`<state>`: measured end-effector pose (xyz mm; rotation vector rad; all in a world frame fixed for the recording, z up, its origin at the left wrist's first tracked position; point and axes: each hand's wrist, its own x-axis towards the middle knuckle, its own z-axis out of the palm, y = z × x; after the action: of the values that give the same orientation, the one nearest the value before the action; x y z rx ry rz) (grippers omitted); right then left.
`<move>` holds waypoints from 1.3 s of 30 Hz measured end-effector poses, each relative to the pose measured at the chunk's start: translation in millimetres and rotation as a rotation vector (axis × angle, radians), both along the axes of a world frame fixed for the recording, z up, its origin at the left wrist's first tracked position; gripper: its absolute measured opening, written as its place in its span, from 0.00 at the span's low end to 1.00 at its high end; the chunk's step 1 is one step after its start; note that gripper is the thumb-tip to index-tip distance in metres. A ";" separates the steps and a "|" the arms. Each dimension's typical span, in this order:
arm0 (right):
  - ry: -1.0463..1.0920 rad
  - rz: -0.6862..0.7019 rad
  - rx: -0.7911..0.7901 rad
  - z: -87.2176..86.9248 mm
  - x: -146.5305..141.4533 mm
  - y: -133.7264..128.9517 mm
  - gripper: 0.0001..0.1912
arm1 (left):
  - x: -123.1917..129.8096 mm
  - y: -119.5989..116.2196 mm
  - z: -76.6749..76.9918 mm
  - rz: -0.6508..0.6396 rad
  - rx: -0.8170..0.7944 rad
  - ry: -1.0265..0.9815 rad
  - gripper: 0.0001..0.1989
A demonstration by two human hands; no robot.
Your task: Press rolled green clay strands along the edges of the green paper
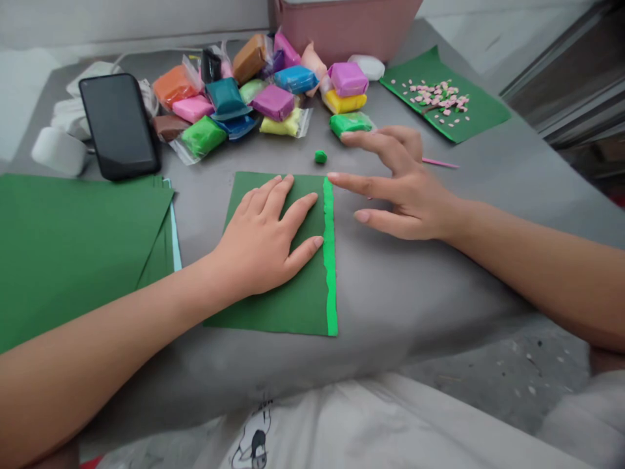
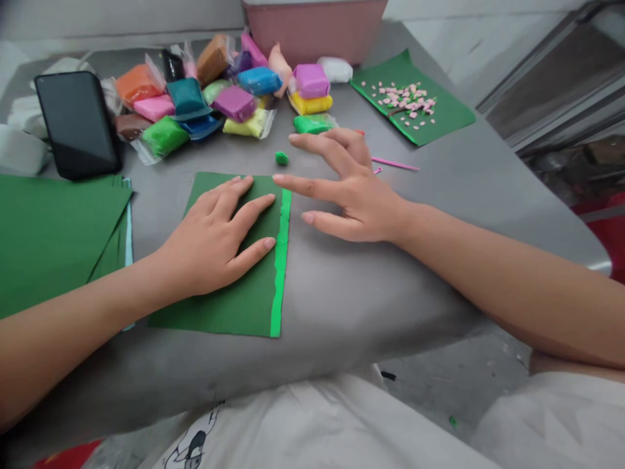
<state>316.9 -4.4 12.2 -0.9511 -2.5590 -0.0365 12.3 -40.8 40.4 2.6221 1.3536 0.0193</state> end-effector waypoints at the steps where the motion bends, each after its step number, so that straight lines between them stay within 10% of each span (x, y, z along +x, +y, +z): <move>1: -0.007 -0.002 -0.001 0.7 0.2 -1.9 0.28 | -0.1 0.0 -0.2 -0.004 0.002 -0.004 0.39; 39: 0.026 0.060 -0.072 -8.7 -0.2 -10.8 0.28 | -5.5 0.5 -6.2 -0.022 0.033 -0.079 0.37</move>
<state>316.7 -15.1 3.6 -0.8945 -2.5786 0.0853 6.8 -40.3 34.2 2.6324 1.3096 0.1422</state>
